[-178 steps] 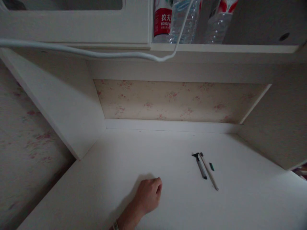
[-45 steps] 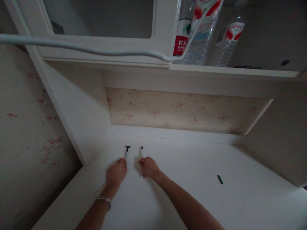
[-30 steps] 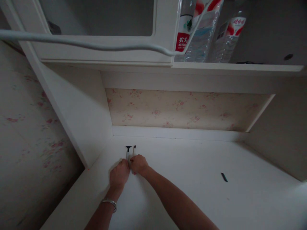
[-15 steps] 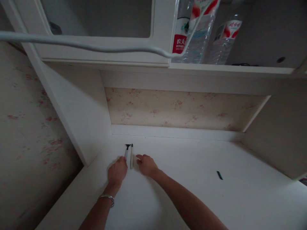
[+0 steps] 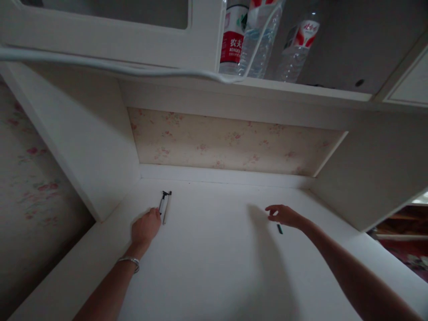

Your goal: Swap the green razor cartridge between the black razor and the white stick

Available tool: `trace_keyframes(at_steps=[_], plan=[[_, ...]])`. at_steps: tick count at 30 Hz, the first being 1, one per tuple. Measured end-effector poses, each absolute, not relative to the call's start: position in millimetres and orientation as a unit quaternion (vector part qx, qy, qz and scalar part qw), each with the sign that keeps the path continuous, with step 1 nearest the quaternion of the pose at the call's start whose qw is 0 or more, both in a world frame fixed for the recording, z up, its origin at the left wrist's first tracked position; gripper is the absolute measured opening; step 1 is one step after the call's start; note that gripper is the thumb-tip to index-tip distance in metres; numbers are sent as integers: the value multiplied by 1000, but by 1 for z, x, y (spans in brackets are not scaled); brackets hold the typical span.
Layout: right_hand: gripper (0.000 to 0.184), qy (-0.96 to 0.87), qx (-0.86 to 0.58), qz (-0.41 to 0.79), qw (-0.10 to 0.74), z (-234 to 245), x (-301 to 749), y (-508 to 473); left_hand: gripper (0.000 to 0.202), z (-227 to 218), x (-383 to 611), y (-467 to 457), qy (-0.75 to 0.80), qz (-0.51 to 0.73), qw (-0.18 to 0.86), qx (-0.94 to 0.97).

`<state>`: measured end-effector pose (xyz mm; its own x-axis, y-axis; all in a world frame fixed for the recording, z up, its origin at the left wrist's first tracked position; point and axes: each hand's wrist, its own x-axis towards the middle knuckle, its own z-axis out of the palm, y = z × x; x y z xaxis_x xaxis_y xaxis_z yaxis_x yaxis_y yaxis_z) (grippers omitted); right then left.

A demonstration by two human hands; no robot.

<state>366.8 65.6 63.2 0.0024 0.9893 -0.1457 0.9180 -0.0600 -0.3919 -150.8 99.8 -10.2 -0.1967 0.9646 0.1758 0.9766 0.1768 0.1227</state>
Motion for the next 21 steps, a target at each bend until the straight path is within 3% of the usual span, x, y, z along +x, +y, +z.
trace_keyframes(at_steps=[7, 21], plan=[[65, -638, -734, 212, 102, 28, 417, 30, 51, -7, -151, 98, -770, -101, 24, -630], [51, -671, -679, 233, 183, 11, 403, 46, 49, -11, -152, 99, -772, -104, 26, -626]])
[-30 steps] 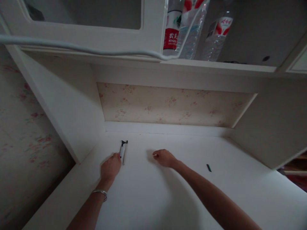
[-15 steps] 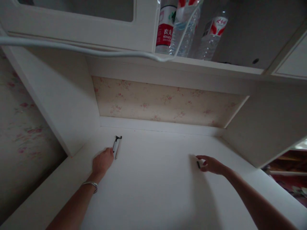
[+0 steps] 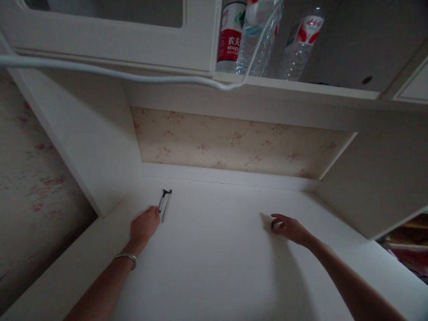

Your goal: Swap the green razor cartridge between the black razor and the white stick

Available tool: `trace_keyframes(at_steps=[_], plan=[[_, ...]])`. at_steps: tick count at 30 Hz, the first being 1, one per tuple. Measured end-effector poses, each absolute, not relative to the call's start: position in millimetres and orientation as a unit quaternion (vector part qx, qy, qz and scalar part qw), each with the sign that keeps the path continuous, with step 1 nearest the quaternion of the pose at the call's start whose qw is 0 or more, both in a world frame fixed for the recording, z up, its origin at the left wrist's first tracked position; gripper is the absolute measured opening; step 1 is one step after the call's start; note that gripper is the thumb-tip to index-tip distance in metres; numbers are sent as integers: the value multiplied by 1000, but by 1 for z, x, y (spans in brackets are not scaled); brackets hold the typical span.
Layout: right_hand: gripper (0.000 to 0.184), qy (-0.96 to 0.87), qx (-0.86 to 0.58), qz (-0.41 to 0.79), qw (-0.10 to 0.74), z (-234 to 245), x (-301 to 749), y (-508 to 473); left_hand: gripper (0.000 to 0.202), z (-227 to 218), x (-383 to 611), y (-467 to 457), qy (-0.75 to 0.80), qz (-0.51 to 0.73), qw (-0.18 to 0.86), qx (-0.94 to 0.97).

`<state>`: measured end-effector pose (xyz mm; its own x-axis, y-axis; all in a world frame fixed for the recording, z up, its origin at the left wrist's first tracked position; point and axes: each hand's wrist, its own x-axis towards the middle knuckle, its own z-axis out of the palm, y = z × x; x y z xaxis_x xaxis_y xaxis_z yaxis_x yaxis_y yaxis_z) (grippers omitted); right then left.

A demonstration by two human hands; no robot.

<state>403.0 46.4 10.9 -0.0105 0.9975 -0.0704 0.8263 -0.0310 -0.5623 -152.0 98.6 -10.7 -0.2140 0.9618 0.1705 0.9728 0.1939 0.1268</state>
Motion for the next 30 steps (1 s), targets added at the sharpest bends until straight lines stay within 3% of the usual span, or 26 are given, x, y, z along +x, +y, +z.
trace_keyframes(at_steps=[7, 10, 18, 30], plan=[[43, -733, -606, 230, 207, 19, 296, 87, 46, -9, -149, 97, -769, -106, 27, -629], [31, -755, -578, 231, 206, 19, 233, 108, 44, -9, -148, 95, -764, -111, 31, -635], [27, -798, -529, 222, 187, 11, 85, 147, 43, -12, -147, 95, -758, -113, 44, -640], [34, -791, -567, 190, 132, 10, 23, 172, 37, -6, -144, 93, -756, -118, 29, -643]])
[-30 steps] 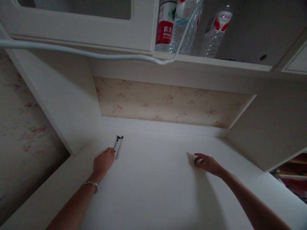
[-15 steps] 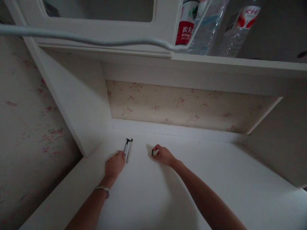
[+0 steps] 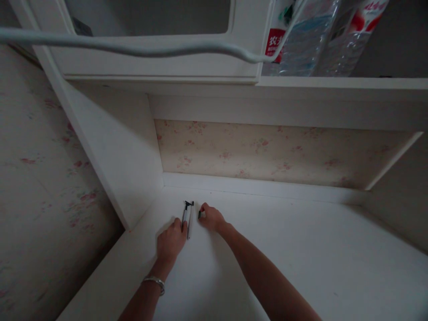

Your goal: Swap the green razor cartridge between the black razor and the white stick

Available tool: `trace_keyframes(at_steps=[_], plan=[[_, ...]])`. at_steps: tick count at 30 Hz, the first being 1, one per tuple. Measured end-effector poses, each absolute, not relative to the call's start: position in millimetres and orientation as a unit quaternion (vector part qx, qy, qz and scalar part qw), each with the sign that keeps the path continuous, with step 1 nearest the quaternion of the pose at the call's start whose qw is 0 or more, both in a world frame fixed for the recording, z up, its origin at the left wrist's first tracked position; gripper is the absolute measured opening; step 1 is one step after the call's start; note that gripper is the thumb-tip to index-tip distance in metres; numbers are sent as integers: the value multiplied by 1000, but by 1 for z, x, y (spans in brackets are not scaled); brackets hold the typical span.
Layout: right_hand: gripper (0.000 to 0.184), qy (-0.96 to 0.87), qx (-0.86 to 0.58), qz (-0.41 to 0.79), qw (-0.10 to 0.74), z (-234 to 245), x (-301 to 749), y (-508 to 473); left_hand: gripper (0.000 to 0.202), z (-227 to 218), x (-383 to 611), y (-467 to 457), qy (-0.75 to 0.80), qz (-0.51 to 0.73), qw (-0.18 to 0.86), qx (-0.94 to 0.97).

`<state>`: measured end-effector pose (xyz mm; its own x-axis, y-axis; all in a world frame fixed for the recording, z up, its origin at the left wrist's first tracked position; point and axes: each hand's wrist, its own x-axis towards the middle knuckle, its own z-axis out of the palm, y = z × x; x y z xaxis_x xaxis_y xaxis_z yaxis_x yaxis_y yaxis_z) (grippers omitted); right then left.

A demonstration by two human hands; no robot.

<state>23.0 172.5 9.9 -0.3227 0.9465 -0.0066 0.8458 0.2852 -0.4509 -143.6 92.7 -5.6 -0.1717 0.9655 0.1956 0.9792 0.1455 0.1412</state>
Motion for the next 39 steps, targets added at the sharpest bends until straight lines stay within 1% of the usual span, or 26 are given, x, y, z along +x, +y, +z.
trace_keyframes(at_steps=[8, 14, 19, 22, 24, 27, 34, 37, 39], plan=[[34, -779, -582, 196, 129, 4, 25, 166, 31, -3, -142, 92, -762, -117, 29, -637], [34, -786, -562, 188, 178, -3, 29, 160, 30, -6, -141, 93, -766, -118, 49, -630], [29, -834, -476, 177, 215, -4, 31, 120, 32, -6, -141, 93, -766, -119, 59, -628], [30, -875, -407, 158, 208, -6, 29, 89, 31, -7, -141, 94, -767, -119, 60, -627], [31, -891, -386, 127, 203, -7, 26, 74, 32, -8, -142, 95, -769, -119, 61, -626], [33, -890, -401, 100, 194, -7, 21, 65, 32, -9, -143, 95, -769, -119, 64, -625], [42, -889, -412, 97, 177, -2, 13, 65, 37, -9, -144, 96, -764, -112, 76, -631], [45, -887, -404, 112, 192, -3, 15, 62, 41, -9, -145, 96, -760, -112, 80, -635], [45, -884, -392, 125, 222, -5, 17, 57, 41, -8, -145, 96, -758, -111, 81, -638]])
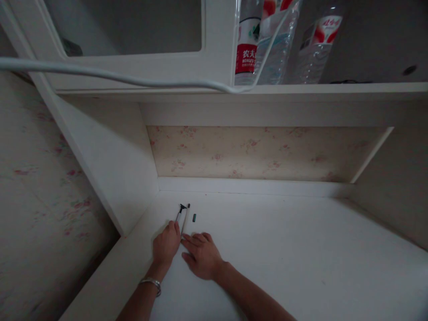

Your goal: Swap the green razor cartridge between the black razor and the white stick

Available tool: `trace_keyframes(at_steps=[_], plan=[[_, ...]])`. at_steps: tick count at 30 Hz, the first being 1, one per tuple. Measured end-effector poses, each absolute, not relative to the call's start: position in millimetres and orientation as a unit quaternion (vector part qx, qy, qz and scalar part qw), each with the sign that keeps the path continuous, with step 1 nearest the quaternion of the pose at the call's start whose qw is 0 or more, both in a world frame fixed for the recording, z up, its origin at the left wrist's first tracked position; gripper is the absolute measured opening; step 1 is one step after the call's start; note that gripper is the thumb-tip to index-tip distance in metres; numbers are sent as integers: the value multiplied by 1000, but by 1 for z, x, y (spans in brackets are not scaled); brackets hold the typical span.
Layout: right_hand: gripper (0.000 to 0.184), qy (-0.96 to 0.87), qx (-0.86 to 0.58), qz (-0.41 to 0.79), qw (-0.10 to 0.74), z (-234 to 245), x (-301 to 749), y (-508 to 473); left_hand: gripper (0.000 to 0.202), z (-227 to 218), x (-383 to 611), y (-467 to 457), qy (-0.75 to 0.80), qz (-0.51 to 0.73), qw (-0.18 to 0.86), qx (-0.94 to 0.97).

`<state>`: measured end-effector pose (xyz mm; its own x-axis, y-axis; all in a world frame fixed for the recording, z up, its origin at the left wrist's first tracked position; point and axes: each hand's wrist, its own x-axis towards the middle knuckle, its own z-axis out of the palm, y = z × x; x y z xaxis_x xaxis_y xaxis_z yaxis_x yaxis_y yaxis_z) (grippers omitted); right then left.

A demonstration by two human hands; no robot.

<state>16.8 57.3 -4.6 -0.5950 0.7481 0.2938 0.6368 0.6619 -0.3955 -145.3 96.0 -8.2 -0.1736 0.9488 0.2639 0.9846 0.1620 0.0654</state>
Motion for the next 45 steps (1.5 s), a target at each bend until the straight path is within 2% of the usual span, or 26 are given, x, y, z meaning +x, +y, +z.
trace_keyframes(at_steps=[6, 13, 16, 19, 21, 25, 29, 34, 37, 45], plan=[[25, -864, -321, 200, 333, -1, 38, 16, 41, -8, -146, 94, -763, -106, 70, -633], [23, -797, -350, 295, 393, -4, 89, -31, 38, -2, -156, 96, -778, -118, 24, -616], [23, -750, -381, 319, 436, -16, 99, -34, 35, -1, -152, 89, -785, -163, -33, -596], [23, -695, -403, 368, 468, -25, 96, -33, 31, -1, -122, 70, -738, -262, -98, -614], [25, -645, -404, 436, 481, -27, 92, -32, 35, -1, -86, 52, -669, -347, -192, -628], [36, -538, -354, 554, 528, -26, 92, -31, 42, 2, -14, 21, -561, -411, -516, -500], [53, -466, -327, 618, 543, -26, 99, -26, 50, 2, 17, 6, -486, -417, -663, -387], [68, -495, -354, 642, 466, -22, 103, -23, 62, -14, 15, 8, -520, -416, -667, -334], [70, -499, -374, 654, 428, -20, 102, -22, 69, -23, 12, 10, -529, -428, -657, -326], [67, -527, -365, 628, 441, -24, 104, -24, 70, -12, 7, 6, -544, -395, -632, -386]])
